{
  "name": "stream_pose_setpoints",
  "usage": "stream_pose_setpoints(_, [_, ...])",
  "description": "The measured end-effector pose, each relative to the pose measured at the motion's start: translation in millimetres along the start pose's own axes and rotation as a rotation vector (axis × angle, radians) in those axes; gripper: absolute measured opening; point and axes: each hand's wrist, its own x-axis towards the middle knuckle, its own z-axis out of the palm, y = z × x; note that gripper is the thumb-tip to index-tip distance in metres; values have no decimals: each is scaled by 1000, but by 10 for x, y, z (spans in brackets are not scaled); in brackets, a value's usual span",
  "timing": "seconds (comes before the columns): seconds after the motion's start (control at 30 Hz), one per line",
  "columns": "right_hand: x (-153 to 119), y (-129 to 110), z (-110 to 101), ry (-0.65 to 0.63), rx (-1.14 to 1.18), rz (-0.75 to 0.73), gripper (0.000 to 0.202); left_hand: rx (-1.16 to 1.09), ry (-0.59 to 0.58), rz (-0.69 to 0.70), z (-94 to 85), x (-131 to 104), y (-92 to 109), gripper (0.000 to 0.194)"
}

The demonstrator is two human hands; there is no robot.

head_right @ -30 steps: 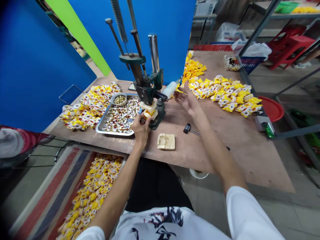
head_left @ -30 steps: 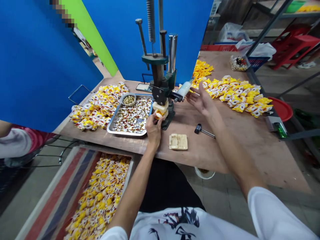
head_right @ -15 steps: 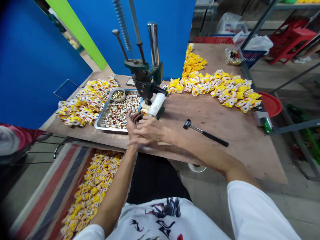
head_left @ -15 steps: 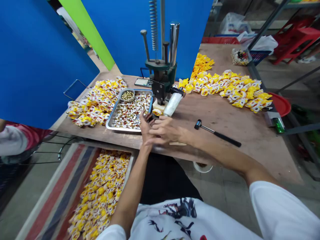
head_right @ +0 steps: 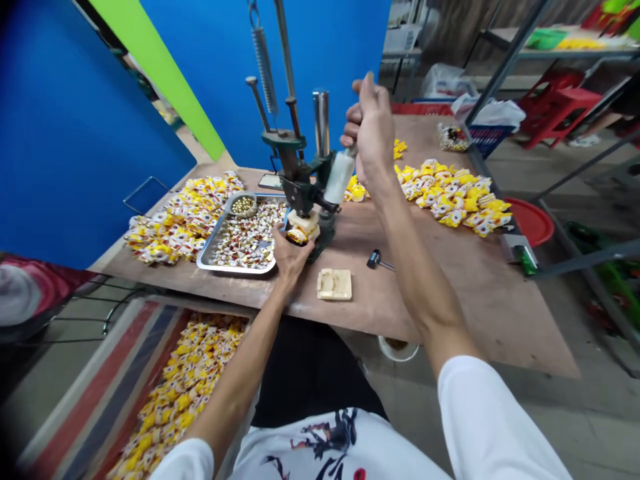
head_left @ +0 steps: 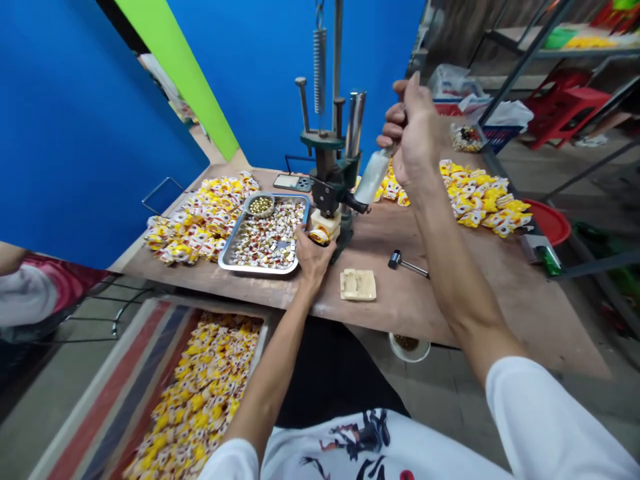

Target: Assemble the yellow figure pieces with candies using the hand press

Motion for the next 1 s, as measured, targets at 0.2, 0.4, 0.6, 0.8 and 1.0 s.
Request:
stream_pose_setpoints(0.2, [-202,-90,-280,33,-56,-83,31,-18,-6,68,-8,-217,54,82])
stream_pose_setpoints(0.4, [-25,328,-944,220,-2,248,29,-210,-153,21,-173,-358,39,61])
stream_pose_setpoints(0.6, [-322,755,-1598,200,-167,359,41,-284,-137,45,-300,-291,159,48])
stream_pose_setpoints(0.8, [-1234,650,-1828,213,-536,106,37,-473,-170,-318,-546,-487,339,57])
stream_pose_setpoints(1.0, [-2242,859,-1440,-542,-706,59,51,-603,-636,-689,-746,-751,542,53])
